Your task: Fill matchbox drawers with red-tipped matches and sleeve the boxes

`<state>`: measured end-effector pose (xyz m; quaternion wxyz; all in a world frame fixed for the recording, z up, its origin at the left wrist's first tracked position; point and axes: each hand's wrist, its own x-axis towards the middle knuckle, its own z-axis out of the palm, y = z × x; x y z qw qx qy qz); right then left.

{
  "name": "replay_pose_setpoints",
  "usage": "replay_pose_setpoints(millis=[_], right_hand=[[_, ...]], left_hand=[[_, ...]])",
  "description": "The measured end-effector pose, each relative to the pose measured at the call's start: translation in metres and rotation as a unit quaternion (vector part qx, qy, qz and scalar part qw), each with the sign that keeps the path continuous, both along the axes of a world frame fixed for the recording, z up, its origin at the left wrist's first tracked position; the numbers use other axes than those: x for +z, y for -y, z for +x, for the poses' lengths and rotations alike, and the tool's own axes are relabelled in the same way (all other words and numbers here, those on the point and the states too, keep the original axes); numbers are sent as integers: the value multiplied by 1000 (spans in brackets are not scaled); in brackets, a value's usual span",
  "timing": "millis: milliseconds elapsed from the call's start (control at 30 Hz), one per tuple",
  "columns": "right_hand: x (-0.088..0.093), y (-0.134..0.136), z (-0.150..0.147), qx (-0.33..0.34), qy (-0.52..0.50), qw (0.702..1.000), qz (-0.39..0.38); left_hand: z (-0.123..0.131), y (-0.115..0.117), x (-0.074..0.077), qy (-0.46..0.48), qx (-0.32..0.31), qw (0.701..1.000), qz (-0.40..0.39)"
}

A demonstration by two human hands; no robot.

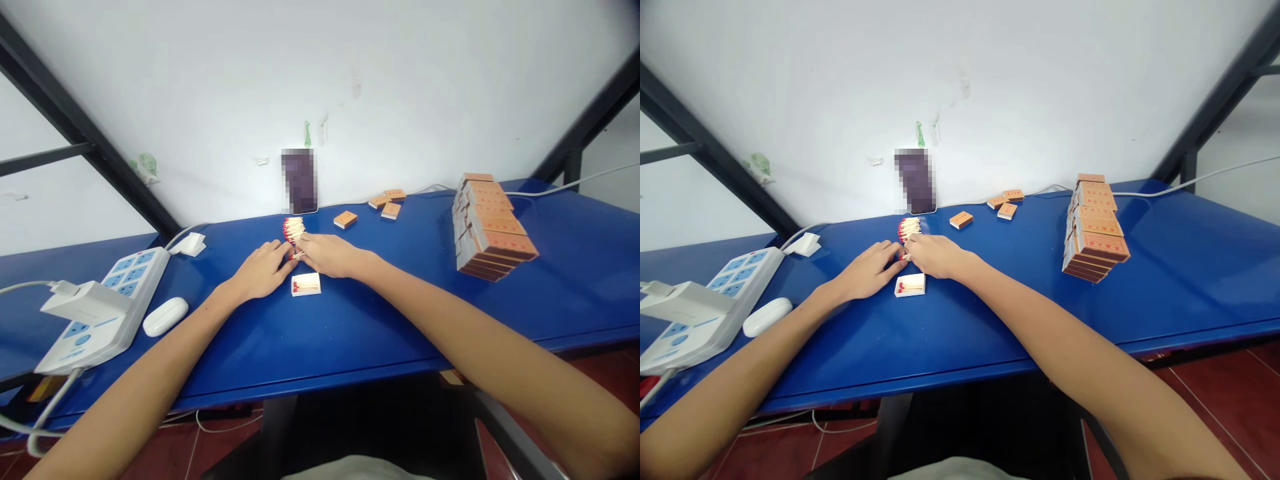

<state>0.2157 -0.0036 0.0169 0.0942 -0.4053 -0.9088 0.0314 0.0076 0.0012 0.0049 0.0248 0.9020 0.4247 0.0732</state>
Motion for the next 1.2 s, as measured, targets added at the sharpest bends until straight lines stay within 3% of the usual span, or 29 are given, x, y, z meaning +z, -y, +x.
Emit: replay_pose_setpoints(millis=[200,900,1033,1200], right_hand=[[2,-3,3,17,-28,999,-26],[9,5,0,-10,38,998,-39],[25,16,3,-9,30,998,-50],[48,33,9,29,12,989,-147]], left_hand=[[3,-1,0,-11,2,1000,-17],[6,4,2,-56,-2,998,22],[4,14,14,-84,-23,995,54],[2,35,31,-68,-86,994,-25]])
